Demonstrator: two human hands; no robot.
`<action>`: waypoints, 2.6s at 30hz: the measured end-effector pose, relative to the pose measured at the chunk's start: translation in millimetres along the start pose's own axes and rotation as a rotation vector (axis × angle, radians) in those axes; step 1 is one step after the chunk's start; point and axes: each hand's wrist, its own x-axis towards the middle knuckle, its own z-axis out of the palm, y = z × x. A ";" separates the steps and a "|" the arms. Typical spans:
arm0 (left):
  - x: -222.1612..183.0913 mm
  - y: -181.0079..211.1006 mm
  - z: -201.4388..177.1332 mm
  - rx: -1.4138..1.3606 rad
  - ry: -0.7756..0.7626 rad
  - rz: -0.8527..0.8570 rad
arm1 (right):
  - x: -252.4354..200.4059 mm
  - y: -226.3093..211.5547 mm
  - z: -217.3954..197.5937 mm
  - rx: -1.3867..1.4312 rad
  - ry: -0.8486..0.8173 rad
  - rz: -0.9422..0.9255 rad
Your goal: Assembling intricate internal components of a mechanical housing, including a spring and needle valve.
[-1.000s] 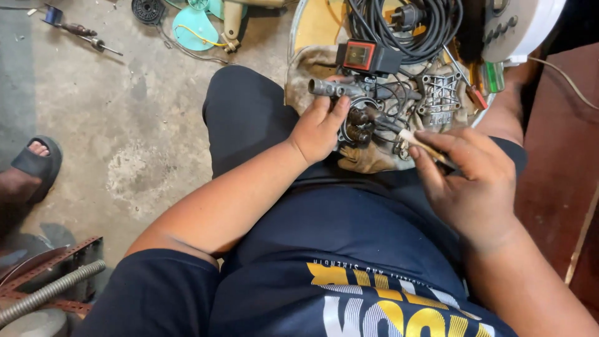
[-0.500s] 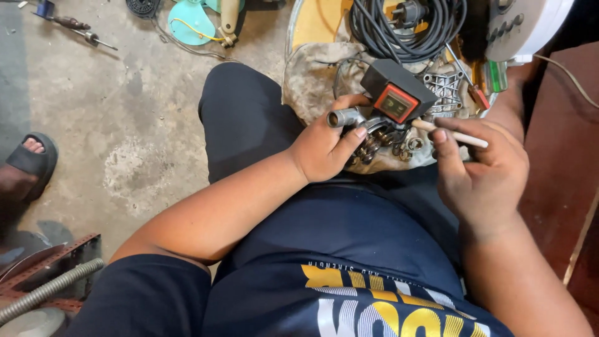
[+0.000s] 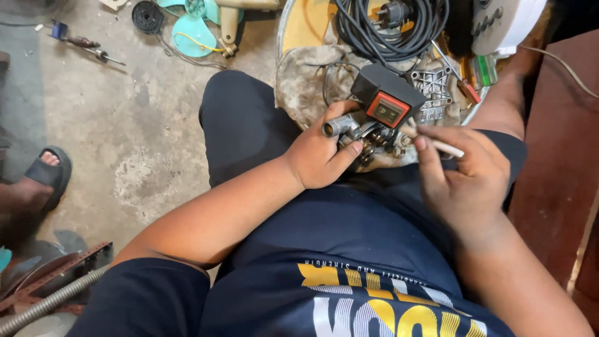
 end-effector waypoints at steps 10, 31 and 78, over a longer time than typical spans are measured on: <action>1.2 0.9 -1.6 0.047 -0.003 -0.009 | -3.8 0.8 -5.5 0.036 0.032 0.029; 12.0 2.4 -5.5 0.063 -0.109 -0.040 | -10.8 -4.3 -7.9 0.187 0.017 0.109; 12.9 -20.2 -3.1 -0.540 0.190 -0.603 | -16.7 79.9 -14.2 -0.066 0.113 -0.086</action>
